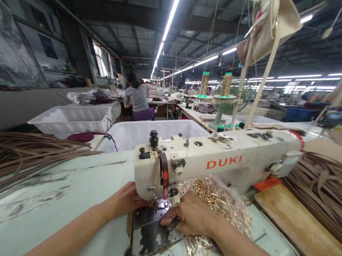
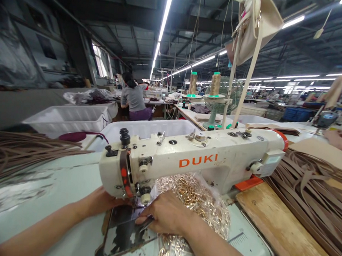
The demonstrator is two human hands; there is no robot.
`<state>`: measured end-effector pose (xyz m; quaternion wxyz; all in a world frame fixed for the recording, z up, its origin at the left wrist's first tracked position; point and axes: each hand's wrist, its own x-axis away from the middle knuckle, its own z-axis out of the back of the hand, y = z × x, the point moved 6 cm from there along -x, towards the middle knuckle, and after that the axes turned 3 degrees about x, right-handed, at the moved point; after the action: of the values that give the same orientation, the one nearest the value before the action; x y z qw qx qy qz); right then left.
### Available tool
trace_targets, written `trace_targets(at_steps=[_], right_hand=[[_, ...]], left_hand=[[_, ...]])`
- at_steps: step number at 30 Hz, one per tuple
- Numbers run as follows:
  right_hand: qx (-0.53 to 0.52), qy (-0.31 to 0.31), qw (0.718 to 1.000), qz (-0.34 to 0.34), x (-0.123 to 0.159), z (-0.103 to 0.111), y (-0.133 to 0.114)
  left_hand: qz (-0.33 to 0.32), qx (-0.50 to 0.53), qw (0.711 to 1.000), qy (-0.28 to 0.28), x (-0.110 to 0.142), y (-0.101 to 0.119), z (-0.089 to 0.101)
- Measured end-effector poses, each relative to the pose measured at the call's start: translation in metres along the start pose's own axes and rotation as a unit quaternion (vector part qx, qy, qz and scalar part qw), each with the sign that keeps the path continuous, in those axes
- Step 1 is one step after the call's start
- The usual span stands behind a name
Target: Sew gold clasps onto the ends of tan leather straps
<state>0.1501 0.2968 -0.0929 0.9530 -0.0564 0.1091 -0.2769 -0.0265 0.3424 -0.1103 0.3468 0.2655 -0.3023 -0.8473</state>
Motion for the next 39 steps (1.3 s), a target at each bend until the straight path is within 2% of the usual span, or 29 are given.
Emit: trace_targets(at_steps=[3, 6, 8, 11, 13, 16, 19, 26, 29, 31, 33, 34, 35, 36, 37, 38, 39], right_hand=[[-0.006, 0.01, 1.0, 0.001, 0.0, 0.001, 0.0], [-0.017, 0.016, 1.0, 0.006, 0.0, 0.003, -0.001], [-0.017, 0.013, 1.0, 0.003, 0.0, 0.004, -0.002], [-0.013, 0.009, 1.0, -0.003, 0.0, 0.005, -0.003], [-0.012, 0.01, 1.0, -0.006, 0.0, 0.005, -0.003], [-0.019, 0.016, 1.0, -0.012, 0.0, 0.002, -0.001], [-0.028, 0.018, 0.999, -0.018, 0.0, 0.0, -0.001], [-0.028, 0.009, 0.999, -0.023, -0.001, 0.001, 0.001], [0.009, 0.012, 1.0, -0.004, -0.002, -0.004, -0.003], [0.062, 0.018, 0.997, 0.028, 0.0, 0.0, -0.015], [0.114, 0.053, 0.989, 0.075, 0.009, 0.022, -0.033], [0.134, 0.095, 0.981, 0.102, 0.018, 0.044, -0.041], [0.143, 0.151, 0.971, 0.116, 0.03, 0.073, -0.043], [0.154, 0.248, 0.949, 0.123, 0.046, 0.111, -0.039], [0.175, 0.349, 0.913, 0.118, 0.066, 0.153, -0.028], [0.207, 0.466, 0.858, 0.063, 0.09, 0.197, -0.007], [0.227, 0.532, 0.81, -0.095, 0.111, 0.237, 0.031]], left_hand=[[-0.005, -0.081, 0.996, -0.031, 0.01, 0.018, -0.001], [-0.016, -0.168, 0.983, -0.071, 0.021, 0.037, -0.01], [-0.013, -0.278, 0.955, -0.1, 0.028, 0.043, -0.021], [0.029, -0.423, 0.896, -0.133, 0.035, 0.042, -0.035], [0.057, -0.464, 0.872, -0.142, 0.037, 0.043, -0.043], [0.079, -0.497, 0.854, -0.13, 0.038, 0.048, -0.05], [0.093, -0.512, 0.847, -0.109, 0.037, 0.051, -0.053], [0.107, -0.504, 0.852, -0.094, 0.039, 0.058, -0.057], [0.1, -0.477, 0.869, -0.087, 0.042, 0.056, -0.053], [0.092, -0.461, 0.88, -0.062, 0.048, 0.047, -0.042], [0.091, -0.476, 0.875, -0.006, 0.059, 0.035, -0.022], [0.092, -0.491, 0.866, 0.03, 0.068, 0.03, -0.011], [0.089, -0.504, 0.857, 0.065, 0.08, 0.029, -0.002], [0.078, -0.512, 0.85, 0.098, 0.094, 0.033, 0.004], [0.068, -0.514, 0.847, 0.121, 0.11, 0.041, 0.006], [0.055, -0.511, 0.847, 0.139, 0.127, 0.055, 0.003], [0.03, -0.507, 0.847, 0.155, 0.145, 0.074, -0.005]])
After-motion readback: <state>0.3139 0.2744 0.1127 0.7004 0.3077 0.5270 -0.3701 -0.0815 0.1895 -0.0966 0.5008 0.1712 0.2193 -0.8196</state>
